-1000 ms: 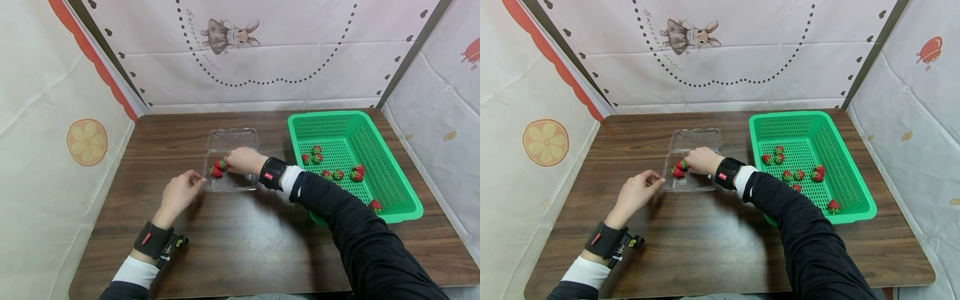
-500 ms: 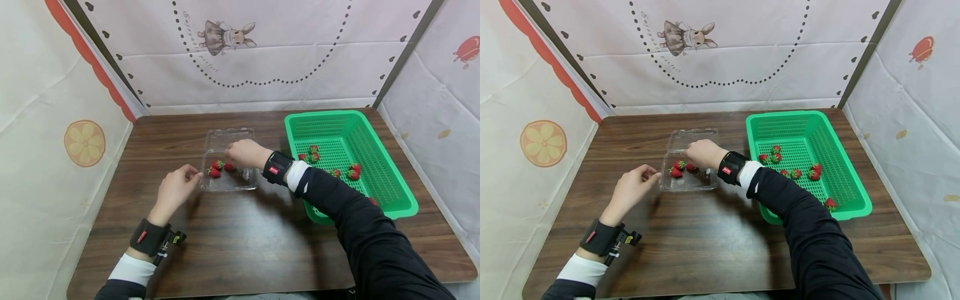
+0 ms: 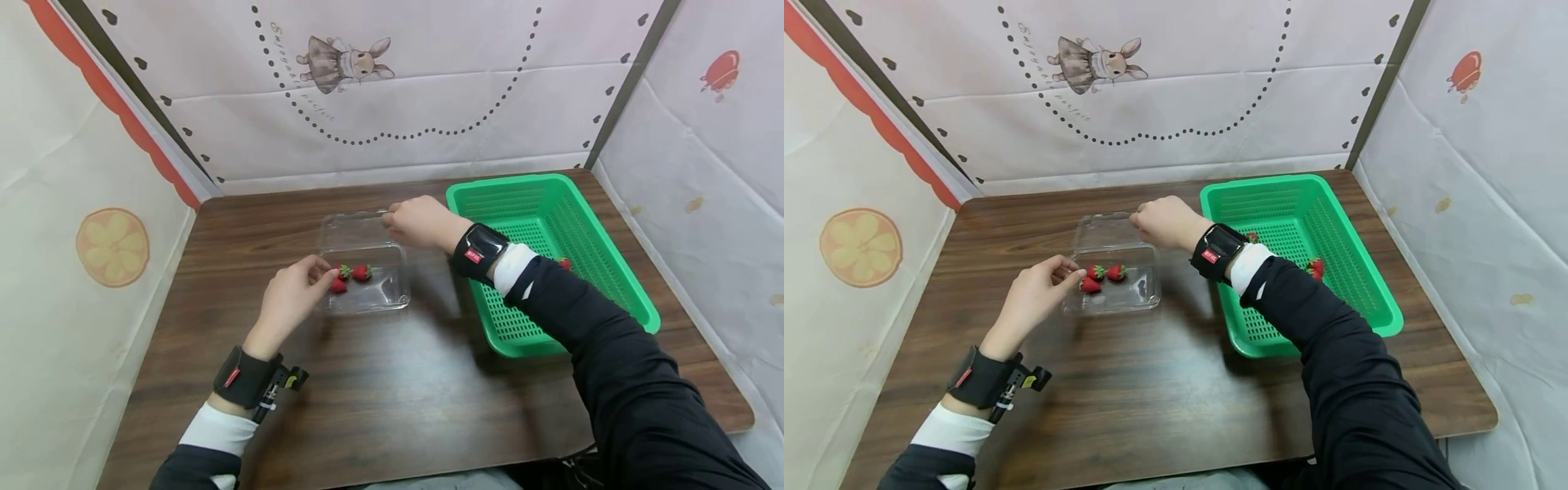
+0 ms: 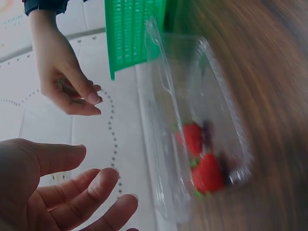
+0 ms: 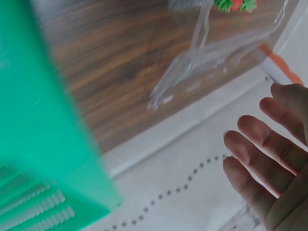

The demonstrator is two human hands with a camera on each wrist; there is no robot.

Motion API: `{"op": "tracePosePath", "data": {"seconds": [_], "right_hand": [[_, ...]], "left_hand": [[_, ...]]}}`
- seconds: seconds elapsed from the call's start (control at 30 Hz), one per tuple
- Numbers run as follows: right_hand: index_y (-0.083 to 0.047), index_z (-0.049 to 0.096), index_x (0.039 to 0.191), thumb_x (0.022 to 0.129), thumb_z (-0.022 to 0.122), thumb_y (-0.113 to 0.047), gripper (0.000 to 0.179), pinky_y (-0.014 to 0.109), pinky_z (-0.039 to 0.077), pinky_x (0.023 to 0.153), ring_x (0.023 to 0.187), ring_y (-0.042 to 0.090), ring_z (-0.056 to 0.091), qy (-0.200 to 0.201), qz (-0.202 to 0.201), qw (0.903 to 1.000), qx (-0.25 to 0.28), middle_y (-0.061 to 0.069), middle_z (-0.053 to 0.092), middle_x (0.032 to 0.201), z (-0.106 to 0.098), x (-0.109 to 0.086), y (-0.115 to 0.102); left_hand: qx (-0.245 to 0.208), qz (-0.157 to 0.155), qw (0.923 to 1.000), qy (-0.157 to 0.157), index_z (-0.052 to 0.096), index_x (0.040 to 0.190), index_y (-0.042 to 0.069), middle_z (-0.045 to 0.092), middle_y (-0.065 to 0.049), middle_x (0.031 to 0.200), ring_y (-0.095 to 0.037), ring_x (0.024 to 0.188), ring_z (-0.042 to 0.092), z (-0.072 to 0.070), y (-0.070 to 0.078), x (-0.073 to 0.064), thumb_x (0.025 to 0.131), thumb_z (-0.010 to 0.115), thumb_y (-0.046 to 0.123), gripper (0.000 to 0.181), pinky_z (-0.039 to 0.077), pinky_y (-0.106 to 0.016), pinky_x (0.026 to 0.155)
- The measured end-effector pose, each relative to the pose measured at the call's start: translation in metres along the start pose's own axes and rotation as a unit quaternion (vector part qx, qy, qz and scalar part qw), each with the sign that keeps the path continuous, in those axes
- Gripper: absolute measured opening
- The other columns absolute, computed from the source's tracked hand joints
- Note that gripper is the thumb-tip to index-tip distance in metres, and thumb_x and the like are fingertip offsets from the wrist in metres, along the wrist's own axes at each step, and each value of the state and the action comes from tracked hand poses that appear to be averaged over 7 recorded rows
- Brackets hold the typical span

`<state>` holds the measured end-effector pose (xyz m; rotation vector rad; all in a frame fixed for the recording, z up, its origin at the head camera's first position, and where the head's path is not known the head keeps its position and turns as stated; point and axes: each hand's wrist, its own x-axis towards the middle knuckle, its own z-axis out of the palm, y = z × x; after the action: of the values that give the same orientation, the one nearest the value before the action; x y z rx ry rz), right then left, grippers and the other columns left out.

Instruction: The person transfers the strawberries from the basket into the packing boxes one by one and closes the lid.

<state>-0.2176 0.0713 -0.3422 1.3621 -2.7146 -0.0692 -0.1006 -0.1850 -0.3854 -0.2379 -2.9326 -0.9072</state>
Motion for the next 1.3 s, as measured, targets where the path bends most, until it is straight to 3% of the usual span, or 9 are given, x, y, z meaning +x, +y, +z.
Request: {"op": "tracePosePath", "data": {"seconds": [0.3,0.53,0.67,0.87,1.1,1.3], "right_hand": [[-0.009,0.069,0.106,0.098,0.066,-0.022,0.015,0.045,0.054,0.071,0.087,0.027,0.068,0.004,0.049,0.9988,-0.001,0.008,0.068,0.097,-0.011,-0.026,0.029],[-0.010,0.071,0.114,0.097,0.067,-0.020,0.020,0.045,0.055,0.076,0.096,0.027,0.068,0.012,0.077,0.9970,0.006,0.008,0.070,0.105,-0.016,-0.052,0.049],[-0.010,0.071,0.109,0.097,0.067,-0.020,0.017,0.044,0.054,0.072,0.090,0.027,0.067,0.013,0.098,0.9951,0.005,0.008,0.068,0.100,-0.018,-0.068,0.059],[-0.009,0.067,0.100,0.099,0.066,-0.021,0.012,0.043,0.050,0.062,0.076,0.026,0.062,-0.001,0.123,0.9923,0.009,0.007,0.062,0.087,-0.015,-0.094,0.074],[-0.005,0.070,0.112,0.098,0.067,-0.020,0.021,0.047,0.055,0.069,0.083,0.029,0.067,0.006,0.147,0.9891,0.012,0.013,0.068,0.100,-0.008,-0.127,0.091],[-0.004,0.069,0.118,0.099,0.065,-0.020,0.025,0.048,0.055,0.073,0.088,0.032,0.068,-0.026,0.178,0.9836,0.016,0.016,0.069,0.107,-0.005,-0.148,0.100]], "left_hand": [[-0.008,0.021,0.9997,-0.010,0.069,0.112,0.008,0.071,-0.006,0.090,-0.019,0.068,0.062,0.014,0.025,0.012,0.101,0.062,0.038,0.032,0.043,-0.033,0.057],[-0.015,0.040,0.9990,-0.015,0.070,0.109,0.011,0.072,-0.002,0.090,-0.019,0.074,0.064,0.028,0.042,0.016,0.100,0.063,0.037,0.028,0.045,-0.035,0.062],[-0.017,0.055,0.9982,-0.017,0.070,0.109,0.011,0.070,-0.002,0.084,-0.018,0.071,0.063,0.035,0.051,0.020,0.100,0.063,0.038,0.029,0.045,-0.035,0.061],[-0.026,0.071,0.9967,-0.031,0.070,0.110,0.013,0.071,0.001,0.089,-0.017,0.077,0.066,0.045,0.063,0.024,0.101,0.061,0.041,0.031,0.049,-0.036,0.065],[-0.030,0.100,0.9932,-0.051,0.070,0.109,0.013,0.071,0.002,0.089,-0.014,0.074,0.065,0.061,0.075,0.027,0.101,0.062,0.039,0.028,0.048,-0.032,0.059],[-0.028,0.119,0.9899,-0.071,0.069,0.109,0.012,0.070,0.002,0.085,-0.013,0.070,0.063,0.073,0.086,0.030,0.101,0.063,0.038,0.028,0.047,-0.031,0.056]]}}
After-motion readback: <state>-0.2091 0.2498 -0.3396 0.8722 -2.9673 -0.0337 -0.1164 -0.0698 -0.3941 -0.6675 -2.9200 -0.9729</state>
